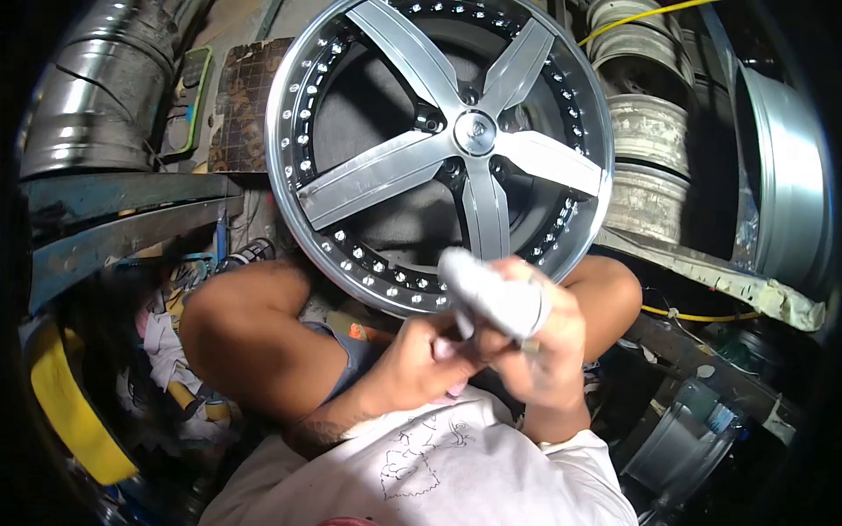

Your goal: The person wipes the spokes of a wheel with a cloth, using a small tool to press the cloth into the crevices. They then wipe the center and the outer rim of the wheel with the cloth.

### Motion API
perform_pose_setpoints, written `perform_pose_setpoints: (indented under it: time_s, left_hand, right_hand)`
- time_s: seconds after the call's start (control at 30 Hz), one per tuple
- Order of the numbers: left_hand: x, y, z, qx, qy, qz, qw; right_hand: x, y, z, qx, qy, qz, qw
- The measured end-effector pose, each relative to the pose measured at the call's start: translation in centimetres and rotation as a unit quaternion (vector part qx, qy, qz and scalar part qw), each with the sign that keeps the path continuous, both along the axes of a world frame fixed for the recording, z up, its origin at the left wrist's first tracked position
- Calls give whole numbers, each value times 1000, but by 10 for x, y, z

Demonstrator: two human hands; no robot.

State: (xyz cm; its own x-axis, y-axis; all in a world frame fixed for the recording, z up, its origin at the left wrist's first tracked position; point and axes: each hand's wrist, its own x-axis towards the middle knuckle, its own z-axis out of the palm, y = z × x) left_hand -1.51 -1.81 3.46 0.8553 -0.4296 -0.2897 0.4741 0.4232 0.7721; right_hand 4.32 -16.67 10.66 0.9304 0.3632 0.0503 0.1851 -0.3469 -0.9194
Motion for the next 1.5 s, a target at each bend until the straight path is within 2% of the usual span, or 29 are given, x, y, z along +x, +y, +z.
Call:
perform_pose_setpoints:
  time_s: [0.03,0.07,0.1,0.23,0.27,0.37,0.47,0.6,0.77,0.8,0.87,1.07,1.13,1.23,1.5]
  left_hand:
    - [5,4,2,59,-22,-20,998]
    - [-4,-11,-13,73,-91,72,991]
    - [2,-1,-5,167,-108,47,979]
    - [12,6,-18,315,-117,47,941]
    - [15,6,-22,334,-111,57,934]
    - [16,6,-30,322,-107,77,937]
    - [14,6,-33,299,-97,58,948]
    - [10,4,-35,261,-60,55,962]
    - [12,8,-32,256,-87,10,963]
    - [16,8,-28,265,-79,39,960]
    - [15,7,-27,261,-59,24,963]
    - [12,19,-21,327,-96,22,940]
    - [7,27,-19,312,-106,26,944]
    - [2,34,-19,282,-122,42,951]
    - [-13,54,-23,248,-104,33,962]
  right_hand:
    - [17,3,-8,-51,-4,19,999]
    - [33,6,-15,-101,-10,39,994]
    - [50,9,-22,-150,-18,60,987]
    - [77,48,-63,-321,-25,115,940]
    - [81,53,-70,-360,-7,129,924]
    - [85,66,-83,-444,-77,116,885]
    - [77,67,-80,-479,-50,120,868]
    - [89,67,-98,-473,-81,108,871]
    - [75,58,-99,-475,-59,105,872]
    - [82,59,-99,-481,-58,111,868]
    - [82,58,-98,-487,-48,111,865]
    - [82,62,-98,-473,-31,121,872]
    - [89,84,-84,-406,-36,127,904]
    - [64,92,-90,-381,-29,187,905]
    - [51,111,-86,-485,-60,231,842]
